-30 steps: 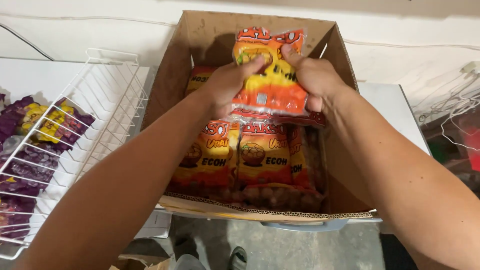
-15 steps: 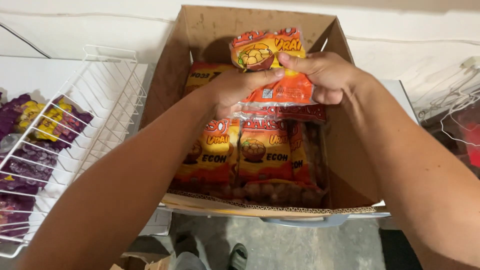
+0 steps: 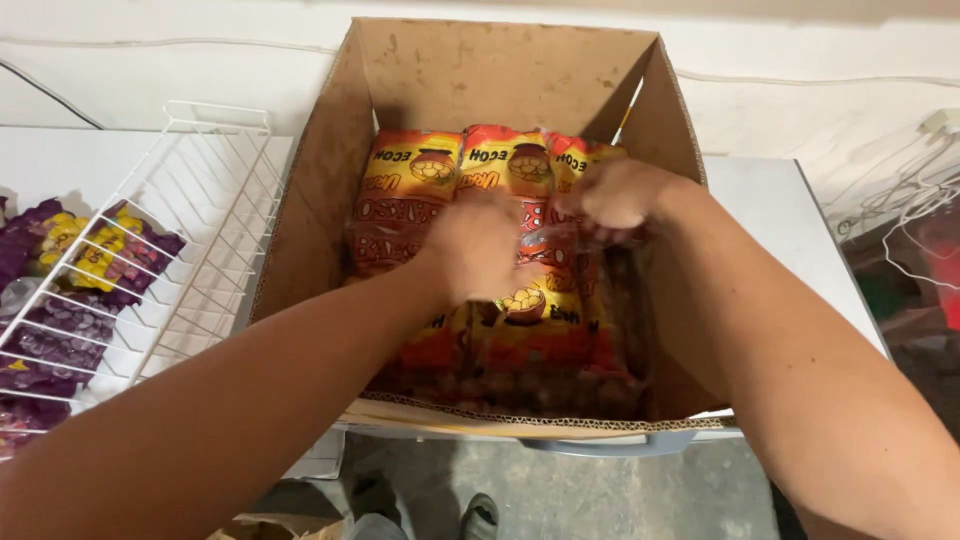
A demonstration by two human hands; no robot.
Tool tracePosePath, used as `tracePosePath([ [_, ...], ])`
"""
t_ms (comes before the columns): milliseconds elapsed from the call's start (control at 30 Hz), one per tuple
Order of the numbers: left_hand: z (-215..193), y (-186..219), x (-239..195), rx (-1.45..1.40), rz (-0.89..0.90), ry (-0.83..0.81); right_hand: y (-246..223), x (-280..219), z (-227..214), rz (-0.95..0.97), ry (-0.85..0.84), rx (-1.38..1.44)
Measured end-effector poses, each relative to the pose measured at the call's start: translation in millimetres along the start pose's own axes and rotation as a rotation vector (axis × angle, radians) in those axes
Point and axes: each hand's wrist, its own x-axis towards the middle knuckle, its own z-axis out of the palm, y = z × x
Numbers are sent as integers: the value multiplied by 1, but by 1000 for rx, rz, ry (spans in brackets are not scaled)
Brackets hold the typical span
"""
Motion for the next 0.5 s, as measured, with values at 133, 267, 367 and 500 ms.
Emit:
tracePosePath([
  [133, 48, 24, 19, 67, 294, 11, -3, -1, 6, -240, 126, 271],
  [267, 86, 33, 42, -208, -108, -156, -1, 14, 12, -320, 151, -39],
  [367, 39, 31, 29, 0, -112, -370, 8, 22, 15, -328, 118, -85],
  [500, 54, 22, 38, 280, 56, -460, 7, 9, 11, -222, 111, -142],
])
